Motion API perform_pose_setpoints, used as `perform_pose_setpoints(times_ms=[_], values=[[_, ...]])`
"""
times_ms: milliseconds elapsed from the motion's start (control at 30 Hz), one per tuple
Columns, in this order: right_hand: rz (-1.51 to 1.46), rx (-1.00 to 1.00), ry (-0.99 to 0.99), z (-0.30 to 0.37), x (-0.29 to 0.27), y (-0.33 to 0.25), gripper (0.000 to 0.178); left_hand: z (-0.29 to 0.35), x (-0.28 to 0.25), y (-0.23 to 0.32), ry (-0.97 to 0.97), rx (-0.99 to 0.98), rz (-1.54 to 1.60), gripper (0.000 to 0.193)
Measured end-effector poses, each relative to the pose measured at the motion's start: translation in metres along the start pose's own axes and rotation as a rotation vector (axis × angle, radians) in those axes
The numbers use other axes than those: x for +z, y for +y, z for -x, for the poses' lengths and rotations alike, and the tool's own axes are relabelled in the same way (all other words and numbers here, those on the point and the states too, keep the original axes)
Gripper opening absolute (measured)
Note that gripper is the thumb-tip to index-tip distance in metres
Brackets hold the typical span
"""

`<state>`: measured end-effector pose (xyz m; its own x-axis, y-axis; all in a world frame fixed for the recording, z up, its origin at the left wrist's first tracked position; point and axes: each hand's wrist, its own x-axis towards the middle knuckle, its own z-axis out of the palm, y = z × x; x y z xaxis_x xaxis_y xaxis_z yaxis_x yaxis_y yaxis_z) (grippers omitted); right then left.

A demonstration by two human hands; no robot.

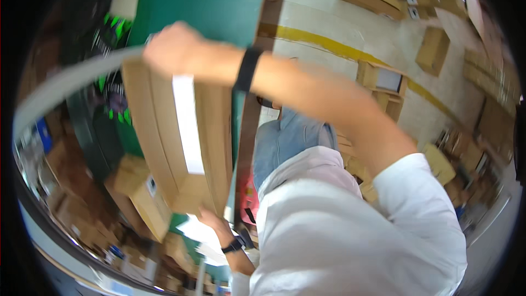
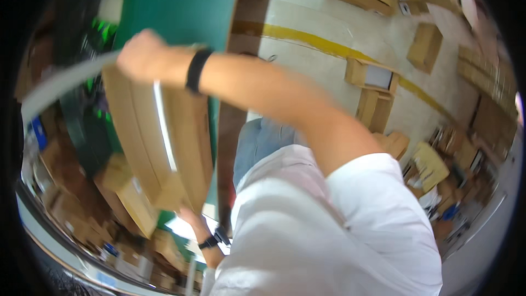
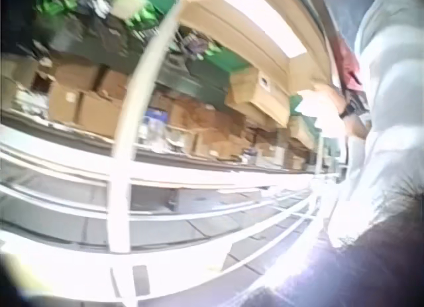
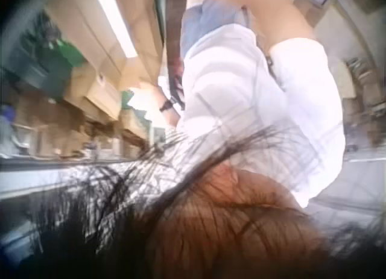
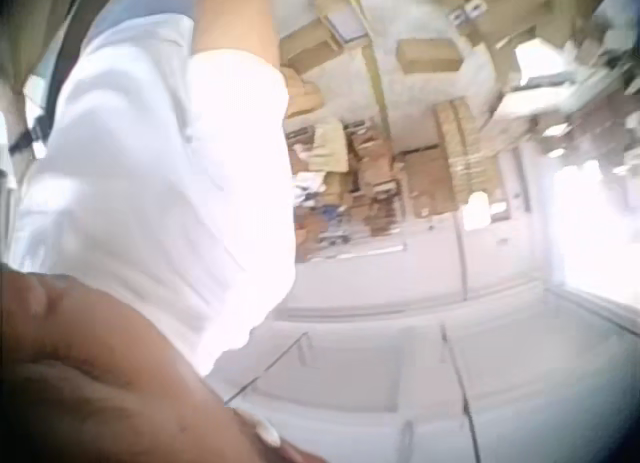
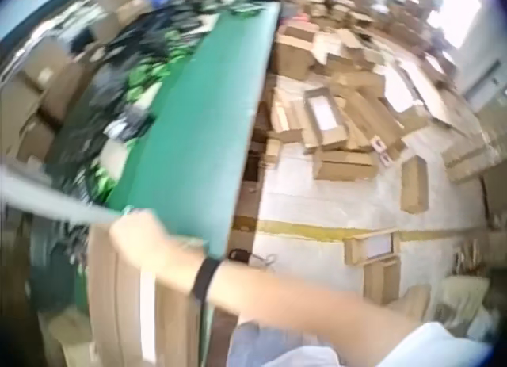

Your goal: Packing boxed electronic products into a larger shipping container on a factory floor.

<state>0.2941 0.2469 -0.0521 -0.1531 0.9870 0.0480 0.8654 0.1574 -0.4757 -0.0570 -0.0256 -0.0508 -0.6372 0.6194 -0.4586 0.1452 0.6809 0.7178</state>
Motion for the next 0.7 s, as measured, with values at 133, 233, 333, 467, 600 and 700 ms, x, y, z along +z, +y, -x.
perform_pose_setpoints(times_ms=[133,233,333,467,600,700], values=[[0.043,-0.026,-0.065,-0.019,-0.001,-0.02,0.026,-0.027,-0.035,-0.026,0.089,0.198,-0.011,0.038],[-0.011,-0.08,0.049,-0.01,-0.01,-0.038,0.026,-0.024,-0.039,-0.035,0.12,0.299,-0.01,0.039],[0.209,0.012,-0.039,-0.004,0.0,-0.029,0.041,-0.016,-0.025,-0.028,0.14,0.307,0.055,0.039],[0.213,-0.004,-0.063,-0.011,0.003,-0.031,0.042,-0.005,-0.031,-0.007,0.118,0.262,0.211,0.037],[0.207,-0.018,-0.015,-0.006,0.006,-0.034,0.041,-0.009,-0.028,-0.014,0.178,0.372,0.161,0.04],[0.238,-0.037,0.002,-0.012,0.001,-0.034,0.04,-0.009,-0.028,-0.011,0.166,0.324,0.216,0.042]])
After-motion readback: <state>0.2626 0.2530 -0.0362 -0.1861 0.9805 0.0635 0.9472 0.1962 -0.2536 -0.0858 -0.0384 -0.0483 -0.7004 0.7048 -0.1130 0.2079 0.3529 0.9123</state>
